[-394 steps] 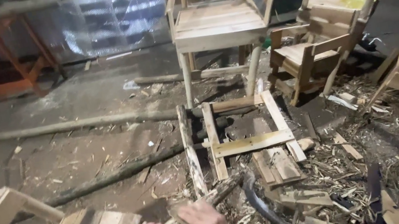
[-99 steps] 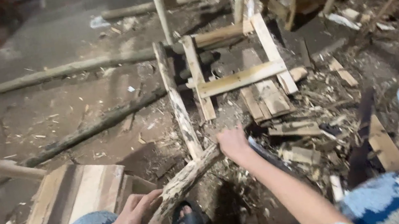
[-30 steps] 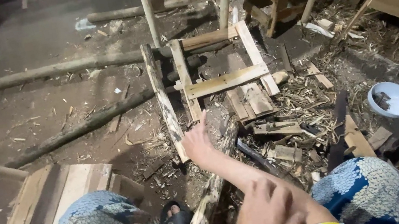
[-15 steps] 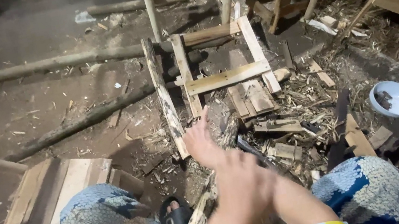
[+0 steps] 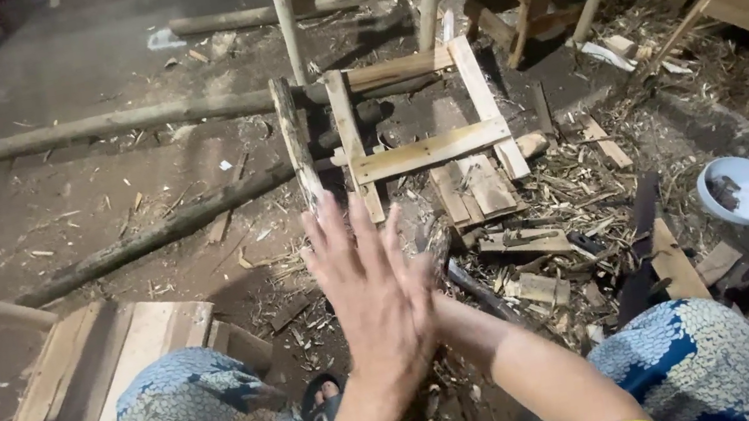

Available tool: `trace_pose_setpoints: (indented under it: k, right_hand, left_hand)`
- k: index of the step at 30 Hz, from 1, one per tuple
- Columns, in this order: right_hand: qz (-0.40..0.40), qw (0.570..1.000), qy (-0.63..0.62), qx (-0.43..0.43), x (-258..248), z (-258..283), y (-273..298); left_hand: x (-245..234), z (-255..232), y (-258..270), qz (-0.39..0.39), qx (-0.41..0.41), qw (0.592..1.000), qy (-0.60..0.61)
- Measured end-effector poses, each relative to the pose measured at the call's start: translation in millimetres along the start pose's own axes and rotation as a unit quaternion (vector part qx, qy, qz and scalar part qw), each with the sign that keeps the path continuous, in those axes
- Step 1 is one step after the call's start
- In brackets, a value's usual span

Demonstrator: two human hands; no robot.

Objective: The person uses a curved blade to shave and shape a piece of wood held between their legs. They repeatedly scrape the tool along the wood's surface, removing bark and shavings, and occasionally rotate the wood to work on different sides.

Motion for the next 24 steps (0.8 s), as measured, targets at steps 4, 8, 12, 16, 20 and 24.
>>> trace_pose_setpoints:
  k: [4, 8, 12, 16, 20, 24]
  right_hand:
    - [0.284, 0.948, -0.094, -0.107, 96.3, 54.2, -36.8]
    - [0.375, 0.904, -0.203, -0.026, 108.5, 57.3, -27.6]
    - [0.314, 0.932, -0.151, -0.099, 84.9, 46.3, -30.3]
    - [0.201, 0.965, 0.04, -0.16, 84.7, 52.8, -2.8]
    - [0.33, 0.932, -0.105, -0.106, 119.8, 50.3, -7.7]
    - [0.319, 0.931, -0.167, -0.057, 126.0, 30.8, -8.7]
  left_hand:
    - [60.8, -61.1, 52.6, 0.447, 0.033, 0.88, 0.159]
    - [56.3, -84.8, 64.5, 0.437, 0.179, 0.872, 0.129]
    - [49.6, -112.2, 76.9, 0.402, 0.378, 0.831, 0.077]
    - [41.8, 3.9, 28.1, 0.325, 0.168, 0.915, 0.171]
    - [43.1, 97.0, 62.2, 0.333, 0.045, 0.907, -0.254]
    - [6.6, 55.0, 115.1, 0.698, -0.212, 0.684, -0.005]
Point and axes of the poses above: each hand's wrist, its own y-axis away from the middle knuckle, its own x-axis out of the palm, z = x × y, the point moved 7 cm from there along -y, towards the middle knuckle, and after that the axes turned 7 degrees about z, right-handed, at the moved point
